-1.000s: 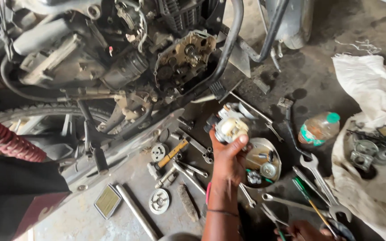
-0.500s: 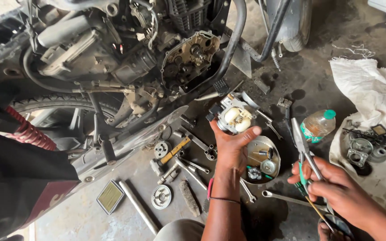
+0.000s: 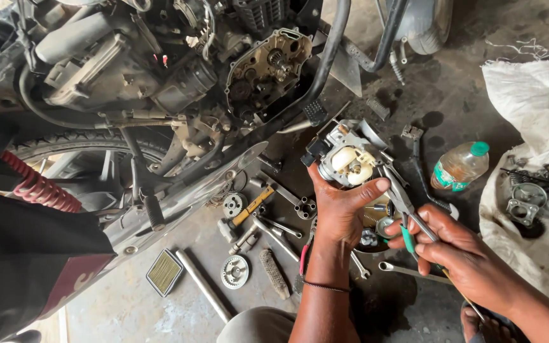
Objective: Cleaning and disassembling a motorcycle carburetor using fuel and various tools.
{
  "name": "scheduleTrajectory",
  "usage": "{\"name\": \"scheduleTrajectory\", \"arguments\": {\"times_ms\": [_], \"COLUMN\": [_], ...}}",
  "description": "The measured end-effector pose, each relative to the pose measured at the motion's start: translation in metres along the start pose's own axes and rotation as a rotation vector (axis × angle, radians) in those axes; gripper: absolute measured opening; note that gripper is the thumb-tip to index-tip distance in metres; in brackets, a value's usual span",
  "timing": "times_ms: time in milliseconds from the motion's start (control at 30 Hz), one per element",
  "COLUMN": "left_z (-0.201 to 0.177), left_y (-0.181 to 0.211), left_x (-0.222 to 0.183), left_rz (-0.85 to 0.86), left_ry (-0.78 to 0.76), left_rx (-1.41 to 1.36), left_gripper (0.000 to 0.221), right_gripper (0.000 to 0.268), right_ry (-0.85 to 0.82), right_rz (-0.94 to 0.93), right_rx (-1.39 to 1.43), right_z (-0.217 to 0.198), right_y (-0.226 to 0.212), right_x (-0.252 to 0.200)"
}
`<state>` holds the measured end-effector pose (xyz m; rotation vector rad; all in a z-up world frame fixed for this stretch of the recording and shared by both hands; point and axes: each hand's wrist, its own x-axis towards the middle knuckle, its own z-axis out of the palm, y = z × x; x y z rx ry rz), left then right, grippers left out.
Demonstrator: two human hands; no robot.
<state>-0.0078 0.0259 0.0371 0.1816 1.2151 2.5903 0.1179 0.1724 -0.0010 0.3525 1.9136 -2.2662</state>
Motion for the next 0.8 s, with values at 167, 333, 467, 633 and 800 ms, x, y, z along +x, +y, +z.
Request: {"name": "scheduleTrajectory", "arguments": {"times_ms": [167,333,467,633,800], "left_z": [-0.001,0.001,0.003,0.000,-0.002], "left_y": [-0.006,-0.006,-0.005,-0.009,-0.010], "left_x": [0.001,-0.001,-0.001,0.000,0.001], "left_rz": [-0.006,-0.001,0.004,0.001,-0.006], "left_ry": [0.018,0.026,0.029,0.030,0.039], "left_rx": [0.001,0.031,0.039,0.014,0.023], "left_gripper": [0.086,0.087,0.087,0.085,0.084], "right_gripper": [0.023,0.016,0.016,0.025,0.021], "right_ry": [-0.001,0.015,0.036,0.082,0.148], "right_rz": [-0.032,-0.052,-0.057,0.015,-0.167], "right_rx": [-0.038,-0.064,-0.044,-0.185,-0.414], "right_z": [0.001,0.001,-0.005,-0.011,0.008], "right_y": [0.003,0.008,0.027,0.040,0.000], "right_x": [0.004,0.006,0.010,0.008,0.004]}}
